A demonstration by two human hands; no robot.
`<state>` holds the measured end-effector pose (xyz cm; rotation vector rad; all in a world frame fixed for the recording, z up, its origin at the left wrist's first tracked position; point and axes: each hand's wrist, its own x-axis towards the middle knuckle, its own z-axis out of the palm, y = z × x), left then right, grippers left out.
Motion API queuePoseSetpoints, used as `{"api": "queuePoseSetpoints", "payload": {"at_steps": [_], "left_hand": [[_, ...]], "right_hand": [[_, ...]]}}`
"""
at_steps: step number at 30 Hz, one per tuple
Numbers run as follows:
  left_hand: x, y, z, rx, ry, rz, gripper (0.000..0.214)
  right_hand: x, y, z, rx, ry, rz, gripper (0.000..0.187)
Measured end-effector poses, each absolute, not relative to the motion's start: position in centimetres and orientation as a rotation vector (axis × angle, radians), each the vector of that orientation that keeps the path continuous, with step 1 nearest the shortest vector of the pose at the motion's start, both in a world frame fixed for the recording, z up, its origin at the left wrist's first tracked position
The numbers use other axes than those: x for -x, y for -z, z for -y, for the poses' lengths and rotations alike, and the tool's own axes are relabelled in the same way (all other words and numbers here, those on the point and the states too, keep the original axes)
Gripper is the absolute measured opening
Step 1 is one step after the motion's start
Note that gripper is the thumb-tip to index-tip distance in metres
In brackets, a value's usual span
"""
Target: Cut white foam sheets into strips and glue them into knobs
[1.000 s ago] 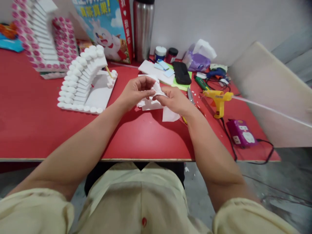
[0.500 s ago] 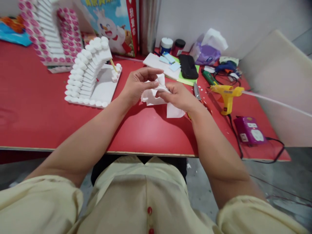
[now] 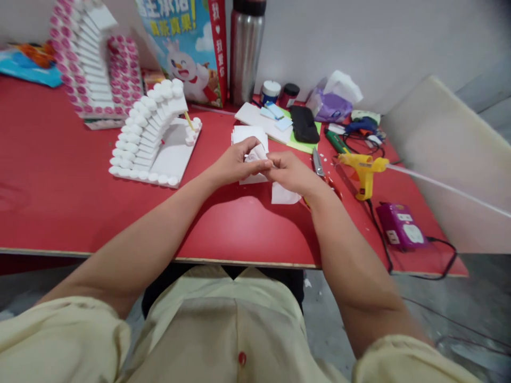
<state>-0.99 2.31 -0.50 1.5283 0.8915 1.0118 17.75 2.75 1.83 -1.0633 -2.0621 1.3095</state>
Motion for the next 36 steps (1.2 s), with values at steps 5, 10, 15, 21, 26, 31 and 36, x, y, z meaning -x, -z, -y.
{"api": "queuePoseSetpoints", "payload": {"at_steps": [5,10,15,21,26,31,36], "left_hand": [[0.9,0.2,-2.4,-1.471,-1.029,-0.844,0.043],[1.2,0.4,-2.3,-1.469,-1.038,-0.811,0.032],[1.1,0.8,-2.6,-1.384,-1.114,-0.781,0.033],[1.2,0.5,-2.6,-1.364,-1.132,-0.729,0.035],[1.4,0.3,-2.6,-1.404,-1.150,-0.640,0.029],[1.3,0.2,-3.2,-1.442,-1.269,-0.639,0.028],[1.5,0.4,-3.6,-1.415,-1.294,-0.638,0.032]], "right_hand": [[-17.9,-1.6,-3.1,1.096,-1.208,2.169,0.016],[-18.2,-1.6,-3.2,1.099,-1.210,2.198,0.020],[-18.3,-2.2,-2.9,1.147,-1.188,2.239,0.022],[-18.4,-2.6,-2.3,1.058,-1.750,1.745,0.022],[-18.4,-2.7,-2.6,0.959,-2.016,1.302,0.024],[-18.5,-2.3,-3.1,1.052,-1.890,1.370,0.037],[-18.7,-2.8,-2.8,1.076,-1.703,1.579,0.040]]}}
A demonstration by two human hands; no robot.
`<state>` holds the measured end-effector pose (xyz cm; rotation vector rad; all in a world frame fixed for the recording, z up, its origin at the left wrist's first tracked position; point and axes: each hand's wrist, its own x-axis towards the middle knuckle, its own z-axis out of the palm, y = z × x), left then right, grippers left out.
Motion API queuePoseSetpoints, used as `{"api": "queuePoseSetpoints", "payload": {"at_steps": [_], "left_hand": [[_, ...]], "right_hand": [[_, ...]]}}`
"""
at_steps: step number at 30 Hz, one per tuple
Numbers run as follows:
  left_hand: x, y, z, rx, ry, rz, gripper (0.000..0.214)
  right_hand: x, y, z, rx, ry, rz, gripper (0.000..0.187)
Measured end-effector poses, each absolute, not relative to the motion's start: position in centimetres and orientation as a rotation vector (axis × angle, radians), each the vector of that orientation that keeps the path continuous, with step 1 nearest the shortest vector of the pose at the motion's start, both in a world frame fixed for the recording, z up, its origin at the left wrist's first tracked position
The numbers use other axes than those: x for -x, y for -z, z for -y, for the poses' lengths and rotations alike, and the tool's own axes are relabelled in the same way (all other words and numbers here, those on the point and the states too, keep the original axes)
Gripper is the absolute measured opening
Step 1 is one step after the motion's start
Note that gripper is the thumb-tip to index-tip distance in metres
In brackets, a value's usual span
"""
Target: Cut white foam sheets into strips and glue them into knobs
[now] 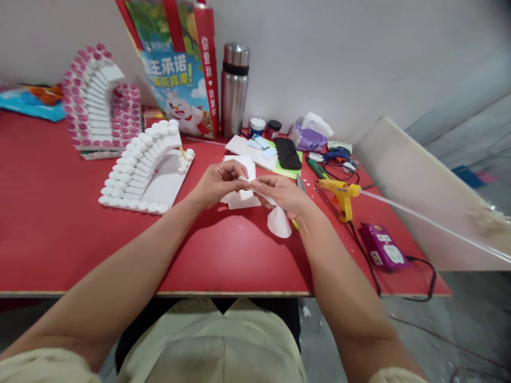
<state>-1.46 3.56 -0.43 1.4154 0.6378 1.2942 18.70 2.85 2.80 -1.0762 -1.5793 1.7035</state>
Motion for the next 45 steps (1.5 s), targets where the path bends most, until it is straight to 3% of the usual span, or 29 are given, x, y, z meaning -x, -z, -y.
{"api": "queuePoseSetpoints", "payload": {"at_steps": [9,22,25,31,37,40,42,45], "left_hand": [[1.5,0.0,-2.7,-1.250,-1.025,-0.777,0.047],[1.6,-0.1,-2.4,-1.286,-0.980,-0.769,0.031],[1.5,-0.3,-2.4,-1.291,-1.026,-0.749,0.029],[1.4,-0.6,-2.7,-1.482,-1.134,-0.782,0.018],[1.3,-0.7,-2.4,-1.755,-1.286,-0.752,0.002],[1.2,-1.0,-2.0,-2.024,-1.419,-0.758,0.009],[1.1,-1.2,-1.7,-2.091,-1.413,-0.790,0.011],[0.9,-1.3,-1.6,-1.843,-1.299,-0.796,0.008]], "right_hand": [[-18.4,-2.8,-2.7,1.177,-1.003,2.004,0.025],[-18.6,-2.5,-2.8,1.138,-0.863,2.132,0.026],[-18.5,-2.7,-2.7,1.140,-0.936,2.064,0.025],[-18.7,-3.7,-2.4,1.179,-1.666,1.590,0.026],[-18.5,-3.4,-3.1,1.096,-2.043,1.221,0.021],[-18.3,-3.3,-3.5,1.077,-2.238,1.133,0.022],[-18.1,-3.3,-3.4,1.093,-2.204,1.155,0.022],[-17.9,-3.3,-3.0,1.158,-1.794,1.346,0.018]]}}
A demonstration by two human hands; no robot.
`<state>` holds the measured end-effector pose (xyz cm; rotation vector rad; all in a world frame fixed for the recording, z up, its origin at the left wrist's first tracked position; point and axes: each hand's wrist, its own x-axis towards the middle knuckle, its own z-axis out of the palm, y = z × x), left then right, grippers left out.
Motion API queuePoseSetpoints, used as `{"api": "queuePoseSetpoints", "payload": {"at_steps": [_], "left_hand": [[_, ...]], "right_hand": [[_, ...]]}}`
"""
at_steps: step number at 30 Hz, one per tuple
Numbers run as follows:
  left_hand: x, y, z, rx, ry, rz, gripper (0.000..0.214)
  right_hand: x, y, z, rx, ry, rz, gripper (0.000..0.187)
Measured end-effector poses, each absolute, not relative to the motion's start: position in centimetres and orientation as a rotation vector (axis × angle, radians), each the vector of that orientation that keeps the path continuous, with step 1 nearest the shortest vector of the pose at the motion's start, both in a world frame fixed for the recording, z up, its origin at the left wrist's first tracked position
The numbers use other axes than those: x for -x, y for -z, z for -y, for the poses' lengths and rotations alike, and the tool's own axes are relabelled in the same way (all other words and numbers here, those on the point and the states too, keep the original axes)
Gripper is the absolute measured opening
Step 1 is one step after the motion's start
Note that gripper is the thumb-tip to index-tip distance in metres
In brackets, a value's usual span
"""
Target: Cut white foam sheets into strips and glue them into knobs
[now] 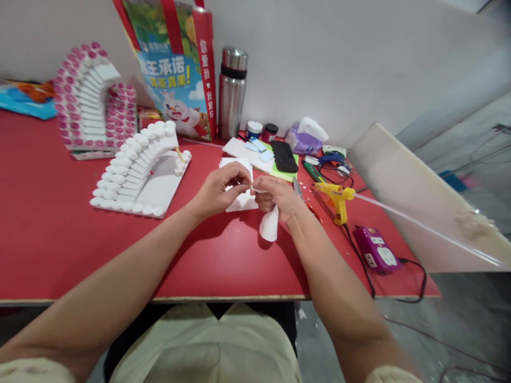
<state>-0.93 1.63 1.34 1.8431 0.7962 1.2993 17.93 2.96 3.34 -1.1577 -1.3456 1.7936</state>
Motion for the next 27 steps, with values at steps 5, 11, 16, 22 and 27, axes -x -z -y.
{"api": "queuePoseSetpoints", "payload": {"at_steps": [5,11,16,22,27], "left_hand": [[0.6,-1.1,-1.8,-1.263,-1.013,-0.744,0.036],[0.9,-0.6,-2.2,-1.332,-1.042,-0.811,0.033],[1.0,-0.3,-2.3,-1.583,-1.114,-0.924,0.017],[0.7,-0.7,-1.3,-2.248,-1.343,-0.916,0.010],[0.6,-1.0,-1.0,-2.193,-1.346,-0.938,0.007]], "right_hand": [[-18.1,-3.4,-2.3,1.173,-0.949,1.894,0.016],[-18.5,-2.8,-2.3,1.166,-0.719,2.061,0.017],[-18.3,-2.9,-2.4,1.186,-0.721,2.056,0.013],[-18.1,-3.4,-2.6,1.243,-1.561,1.525,0.022],[-18.1,-3.3,-2.8,1.197,-1.745,1.390,0.023]]}}
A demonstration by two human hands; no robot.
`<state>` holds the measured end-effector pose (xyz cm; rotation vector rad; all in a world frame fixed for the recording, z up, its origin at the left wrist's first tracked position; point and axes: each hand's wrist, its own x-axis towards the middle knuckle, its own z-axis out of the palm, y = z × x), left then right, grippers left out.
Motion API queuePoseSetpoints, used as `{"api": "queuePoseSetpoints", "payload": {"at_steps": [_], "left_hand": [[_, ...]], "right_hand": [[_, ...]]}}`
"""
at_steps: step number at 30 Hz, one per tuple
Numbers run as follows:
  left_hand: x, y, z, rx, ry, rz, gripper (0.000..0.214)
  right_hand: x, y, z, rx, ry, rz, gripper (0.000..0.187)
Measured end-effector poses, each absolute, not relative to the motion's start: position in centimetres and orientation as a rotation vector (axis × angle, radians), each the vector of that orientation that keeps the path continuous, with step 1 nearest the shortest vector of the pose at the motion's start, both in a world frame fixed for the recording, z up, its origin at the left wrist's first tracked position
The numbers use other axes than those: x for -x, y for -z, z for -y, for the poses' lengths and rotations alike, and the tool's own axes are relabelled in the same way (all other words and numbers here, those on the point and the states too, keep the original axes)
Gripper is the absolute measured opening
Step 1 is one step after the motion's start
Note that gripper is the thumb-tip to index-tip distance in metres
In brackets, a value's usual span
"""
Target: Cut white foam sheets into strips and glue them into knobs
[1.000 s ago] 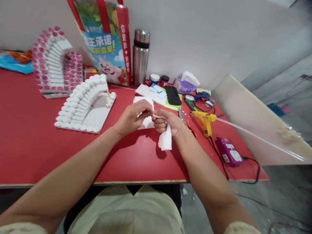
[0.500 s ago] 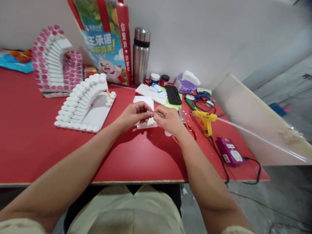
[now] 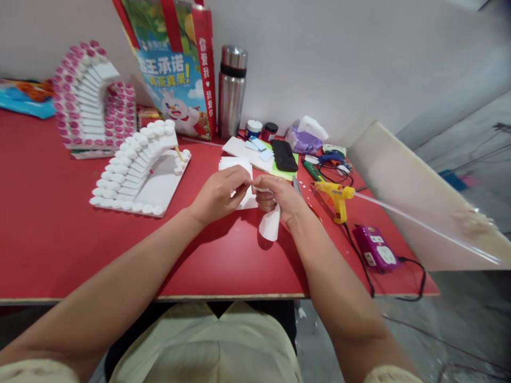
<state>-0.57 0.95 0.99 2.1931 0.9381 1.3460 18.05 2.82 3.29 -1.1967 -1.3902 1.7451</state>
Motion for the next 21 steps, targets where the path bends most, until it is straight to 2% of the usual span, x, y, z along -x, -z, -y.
{"api": "queuePoseSetpoints", "payload": {"at_steps": [3,6,9,11,14,21], "left_hand": [[0.4,-0.9,-1.4,-1.668,-1.238,-0.888,0.033],[0.4,-0.6,-2.3,-1.157,-0.996,-0.837,0.028],[0.6,-0.4,-2.8,-0.982,-0.765,-0.822,0.042],[0.8,-0.4,-2.9,-0.937,-0.645,-0.807,0.050],[1.2,-0.7,-2.8,-0.863,-0.508,-0.757,0.050],[1.5,-1.1,-2.6,-0.821,-0.546,-0.717,0.023]], "right_hand": [[-18.0,-3.2,-2.6,1.226,-1.273,1.682,0.019],[-18.1,-3.2,-2.2,1.206,-0.824,1.967,0.019],[-18.5,-3.0,-1.9,1.131,-0.566,2.161,0.017],[-18.7,-2.9,-1.8,1.093,-0.448,2.272,0.017],[-18.9,-2.9,-1.7,1.062,-0.341,2.389,0.014],[-18.9,-2.8,-2.0,1.063,-0.353,2.392,0.016]]}}
